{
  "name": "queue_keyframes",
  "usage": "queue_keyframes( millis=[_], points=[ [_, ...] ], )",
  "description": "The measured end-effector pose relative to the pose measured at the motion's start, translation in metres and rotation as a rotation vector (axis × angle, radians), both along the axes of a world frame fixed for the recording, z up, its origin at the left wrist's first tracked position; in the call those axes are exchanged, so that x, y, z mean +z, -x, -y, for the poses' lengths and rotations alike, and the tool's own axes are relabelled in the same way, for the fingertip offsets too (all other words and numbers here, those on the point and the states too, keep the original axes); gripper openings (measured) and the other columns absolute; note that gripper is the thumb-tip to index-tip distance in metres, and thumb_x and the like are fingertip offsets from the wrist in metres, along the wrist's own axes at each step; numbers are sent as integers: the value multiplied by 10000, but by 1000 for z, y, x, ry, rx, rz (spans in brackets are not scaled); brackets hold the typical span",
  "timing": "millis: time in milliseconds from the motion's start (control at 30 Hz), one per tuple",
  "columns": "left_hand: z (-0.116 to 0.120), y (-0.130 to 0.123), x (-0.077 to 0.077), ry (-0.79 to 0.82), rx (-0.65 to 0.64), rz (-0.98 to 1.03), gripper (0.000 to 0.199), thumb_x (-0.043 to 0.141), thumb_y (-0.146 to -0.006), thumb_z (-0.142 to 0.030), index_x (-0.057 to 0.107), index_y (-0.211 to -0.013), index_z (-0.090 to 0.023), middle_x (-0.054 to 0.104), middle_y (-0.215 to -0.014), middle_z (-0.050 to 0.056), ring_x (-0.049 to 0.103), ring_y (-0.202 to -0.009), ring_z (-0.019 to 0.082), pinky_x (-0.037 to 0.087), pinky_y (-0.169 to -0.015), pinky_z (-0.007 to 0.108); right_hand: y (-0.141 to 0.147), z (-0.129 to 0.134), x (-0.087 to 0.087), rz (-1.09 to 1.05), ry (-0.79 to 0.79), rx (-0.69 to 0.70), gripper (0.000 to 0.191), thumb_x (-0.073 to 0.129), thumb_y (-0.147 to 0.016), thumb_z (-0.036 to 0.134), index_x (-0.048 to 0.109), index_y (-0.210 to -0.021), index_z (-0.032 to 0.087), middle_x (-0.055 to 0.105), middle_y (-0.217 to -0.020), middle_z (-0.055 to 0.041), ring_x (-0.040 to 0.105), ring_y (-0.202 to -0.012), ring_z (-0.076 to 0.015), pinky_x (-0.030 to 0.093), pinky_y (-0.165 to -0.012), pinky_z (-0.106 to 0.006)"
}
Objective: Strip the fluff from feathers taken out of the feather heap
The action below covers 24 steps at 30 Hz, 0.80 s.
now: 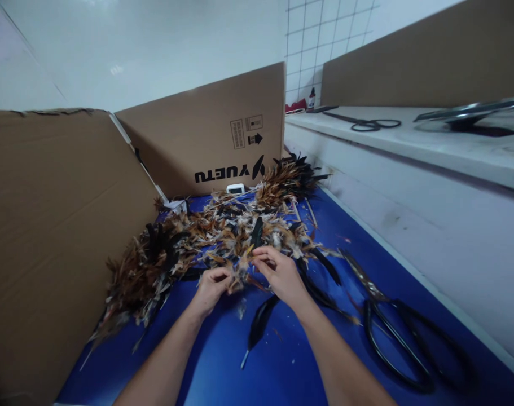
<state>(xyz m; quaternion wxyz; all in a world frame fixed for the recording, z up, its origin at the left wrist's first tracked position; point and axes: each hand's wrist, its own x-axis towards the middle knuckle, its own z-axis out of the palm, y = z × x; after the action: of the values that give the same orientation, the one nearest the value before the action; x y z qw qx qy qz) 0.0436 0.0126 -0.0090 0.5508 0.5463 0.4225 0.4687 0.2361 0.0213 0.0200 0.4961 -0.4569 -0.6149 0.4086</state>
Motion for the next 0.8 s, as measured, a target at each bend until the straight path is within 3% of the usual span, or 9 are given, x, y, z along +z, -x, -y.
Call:
queue_keyframes(
  millis=[167,333,467,600,700,800],
  points=[
    [-5,9,16,-47,206,159,241,717,-660,-327,612,-604,-118,574,-549,-2,449,-447,64,356,-461,197,-3,-4,-9,93,24,-88,218,550,-787,344,591,-942,196,657,-802,-41,638,-704,-178,505,-672,-316],
    [-11,21,26,-56,368,374,282,741,-638,-346,570,-620,-122,556,-565,-13,428,-444,39,307,-432,168,0,-3,-16,404,-188,-107,166,492,-823,291,618,-903,219,663,-879,-44,617,-806,-193,471,-747,-333],
    [-14,29,28,-41,420,507,295,776,-592,-331,568,-662,-133,573,-589,-12,440,-451,36,316,-436,160,5,-3,-23,580,-258,-53,183,454,-836,256,619,-905,216,646,-914,-62,603,-832,-207,460,-747,-340],
    [-16,34,30,-104,456,559,273,781,-583,-310,588,-673,-139,574,-594,-17,448,-469,34,330,-454,154,11,-2,-29,608,-239,-33,180,443,-841,248,607,-909,220,633,-903,-56,605,-814,-197,463,-744,-330],
    [-18,37,32,-137,496,551,266,773,-591,-321,606,-687,-138,575,-587,-16,445,-464,35,329,-450,156,21,-1,-28,597,-220,17,172,445,-843,242,602,-909,222,624,-872,-41,599,-760,-176,470,-714,-310],
    [-20,39,30,-159,540,537,267,768,-596,-331,615,-691,-134,579,-584,-12,440,-456,35,328,-449,161,36,-3,-21,642,-261,95,180,450,-843,215,611,-924,222,620,-904,-43,590,-825,-177,460,-760,-308]
  ],
)
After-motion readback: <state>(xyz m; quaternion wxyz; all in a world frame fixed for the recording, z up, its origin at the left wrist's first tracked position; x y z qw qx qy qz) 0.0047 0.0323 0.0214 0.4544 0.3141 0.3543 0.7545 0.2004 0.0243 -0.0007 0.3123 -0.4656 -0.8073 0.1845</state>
